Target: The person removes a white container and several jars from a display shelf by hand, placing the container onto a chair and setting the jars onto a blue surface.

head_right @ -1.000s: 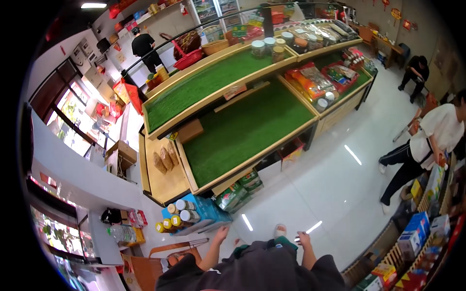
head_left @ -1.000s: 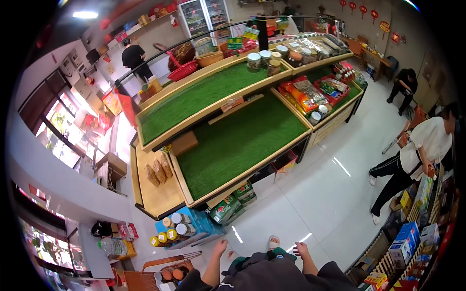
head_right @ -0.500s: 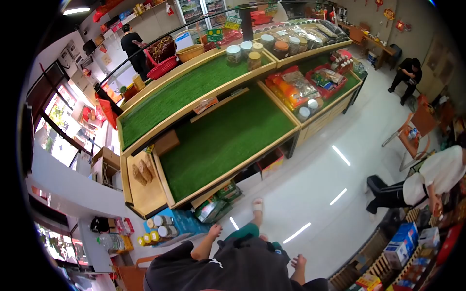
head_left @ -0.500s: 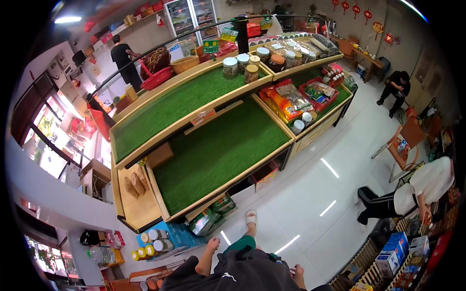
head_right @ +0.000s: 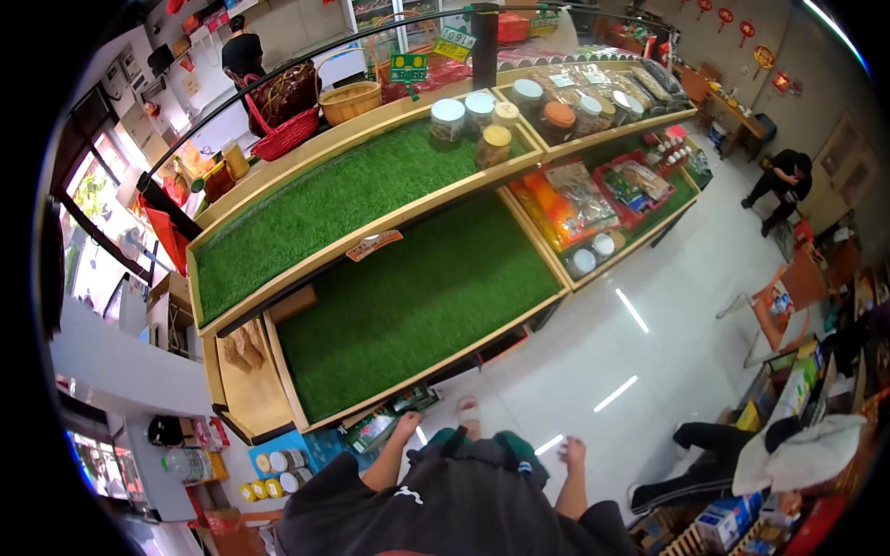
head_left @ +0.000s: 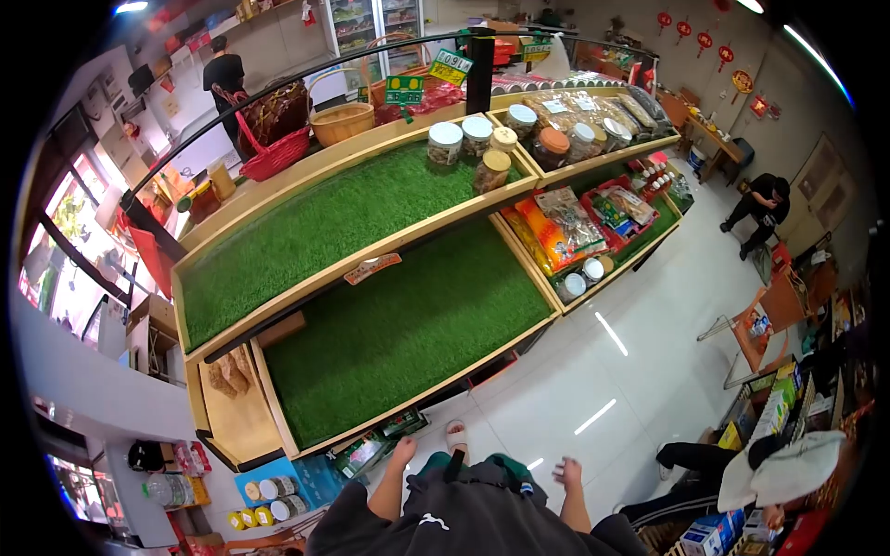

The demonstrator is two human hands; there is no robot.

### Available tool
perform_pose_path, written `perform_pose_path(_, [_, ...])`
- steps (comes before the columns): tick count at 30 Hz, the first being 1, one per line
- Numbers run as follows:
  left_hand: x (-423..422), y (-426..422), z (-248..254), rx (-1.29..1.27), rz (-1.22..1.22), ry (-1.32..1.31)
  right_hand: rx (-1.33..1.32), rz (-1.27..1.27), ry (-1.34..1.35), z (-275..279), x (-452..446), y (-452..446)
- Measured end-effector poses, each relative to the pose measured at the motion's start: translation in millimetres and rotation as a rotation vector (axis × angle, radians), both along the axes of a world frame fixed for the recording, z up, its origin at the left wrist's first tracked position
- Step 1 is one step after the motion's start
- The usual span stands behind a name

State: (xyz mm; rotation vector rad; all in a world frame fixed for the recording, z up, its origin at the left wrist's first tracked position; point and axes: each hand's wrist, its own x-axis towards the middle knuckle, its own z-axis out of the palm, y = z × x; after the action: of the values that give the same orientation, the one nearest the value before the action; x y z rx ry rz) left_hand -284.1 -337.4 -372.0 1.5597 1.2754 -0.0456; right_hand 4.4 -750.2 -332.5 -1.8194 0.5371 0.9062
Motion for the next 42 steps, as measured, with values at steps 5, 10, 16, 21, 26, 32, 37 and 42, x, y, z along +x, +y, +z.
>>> perform_pose_path(5, [79,24,63,-0.229,0.144,-0.135,0.381,-0.072,-0.053,112,97,134])
perform_pose_path(10, [134,28,102,-0.124,0.053,-0.226,0.468,0.117,-0.091,156,186,238])
perform_pose_path(16, [197,30,109,0.004,0.119,-0.176,0.578,0.234,-0.206,221,301,369])
perform_pose_path(21, [314,51,248,0.082,0.114,-0.45,0.85,0.335,-0.413,315,388,473])
perform_pose_path(26, [460,139,407,0.638,-0.005,-0.741,0.757,0.415,-0.413,374,448,560])
perform_pose_path(32, [586,246,464,1.157,-0.106,-0.622,0.826,0.485,-0.288,371,455,620])
perform_pose_path(37, [635,285,475,0.724,-0.182,-0.187,1.068,0.391,-0.098,357,454,631])
perform_pose_path(42, [656,279,467,0.73,-0.282,-0.208,1.244,0.205,0.133,346,451,631])
